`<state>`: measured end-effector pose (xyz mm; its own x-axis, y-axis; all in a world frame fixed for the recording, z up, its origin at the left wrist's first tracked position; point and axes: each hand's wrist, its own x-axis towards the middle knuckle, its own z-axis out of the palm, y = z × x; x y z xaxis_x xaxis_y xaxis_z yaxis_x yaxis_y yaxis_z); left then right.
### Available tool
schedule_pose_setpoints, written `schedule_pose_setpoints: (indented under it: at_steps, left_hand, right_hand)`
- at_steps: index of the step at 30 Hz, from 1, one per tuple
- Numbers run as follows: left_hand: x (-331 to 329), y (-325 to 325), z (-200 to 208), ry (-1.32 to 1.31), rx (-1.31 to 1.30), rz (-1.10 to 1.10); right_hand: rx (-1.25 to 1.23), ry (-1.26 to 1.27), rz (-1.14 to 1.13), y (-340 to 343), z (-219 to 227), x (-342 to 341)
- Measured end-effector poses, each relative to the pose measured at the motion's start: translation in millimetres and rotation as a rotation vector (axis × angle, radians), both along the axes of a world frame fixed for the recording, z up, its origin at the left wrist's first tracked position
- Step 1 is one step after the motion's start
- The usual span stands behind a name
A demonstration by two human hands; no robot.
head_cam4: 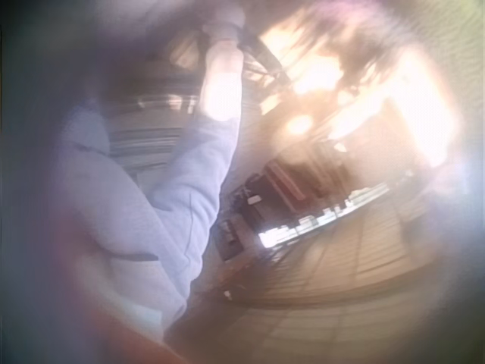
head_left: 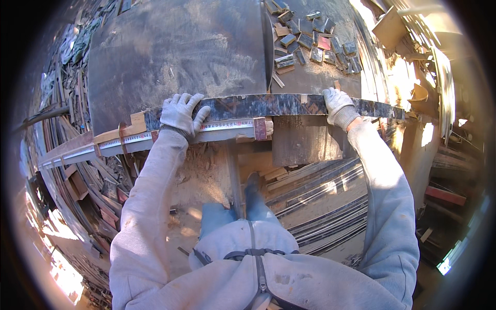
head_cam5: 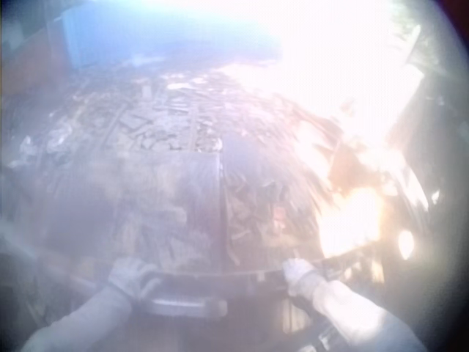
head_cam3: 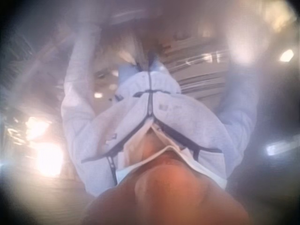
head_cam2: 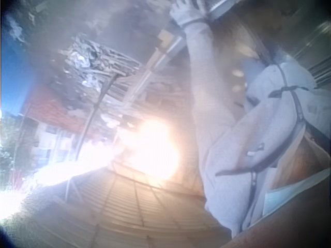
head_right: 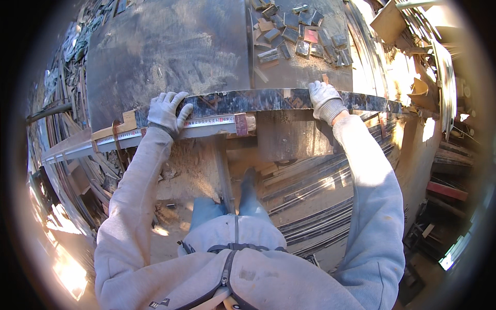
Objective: The person picks up wooden planks from the floor, places them on a table saw, and cuts them into smaller pieces. The person then stacks the cut pieces on the table and repeats the process with additional planks.
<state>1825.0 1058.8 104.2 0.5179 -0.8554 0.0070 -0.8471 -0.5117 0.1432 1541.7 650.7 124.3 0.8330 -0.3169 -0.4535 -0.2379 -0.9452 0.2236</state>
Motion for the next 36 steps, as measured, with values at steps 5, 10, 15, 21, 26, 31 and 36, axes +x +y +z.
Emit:
schedule_pose_setpoints:
  at_steps: [5,10,15,21,26,31,36]
  left_hand:
    - [-2,0,4,0.021,0.105,0.031]
    - [-7,3,5,0.014,0.082,0.024]
    - [-9,7,1,0.003,0.024,0.019]
    - [-15,8,3,0.004,0.011,0.051]
    - [-18,10,3,0.004,-0.036,0.040]
    - [-19,14,1,-0.001,-0.026,0.037]
    - [-21,16,1,0.020,-0.019,0.053]
  right_hand:
    - [0.023,0.020,-0.036,3,7,2]
    - [0.036,-0.012,-0.037,6,13,-1]
    - [0.031,0.025,-0.084,11,19,0]
    - [0.010,0.023,-0.102,15,25,-2]
    - [0.004,0.002,-0.096,11,19,-7]
    - [-0.011,-0.031,-0.051,8,14,-12]
    - [0.000,-0.034,-0.037,12,18,-11]
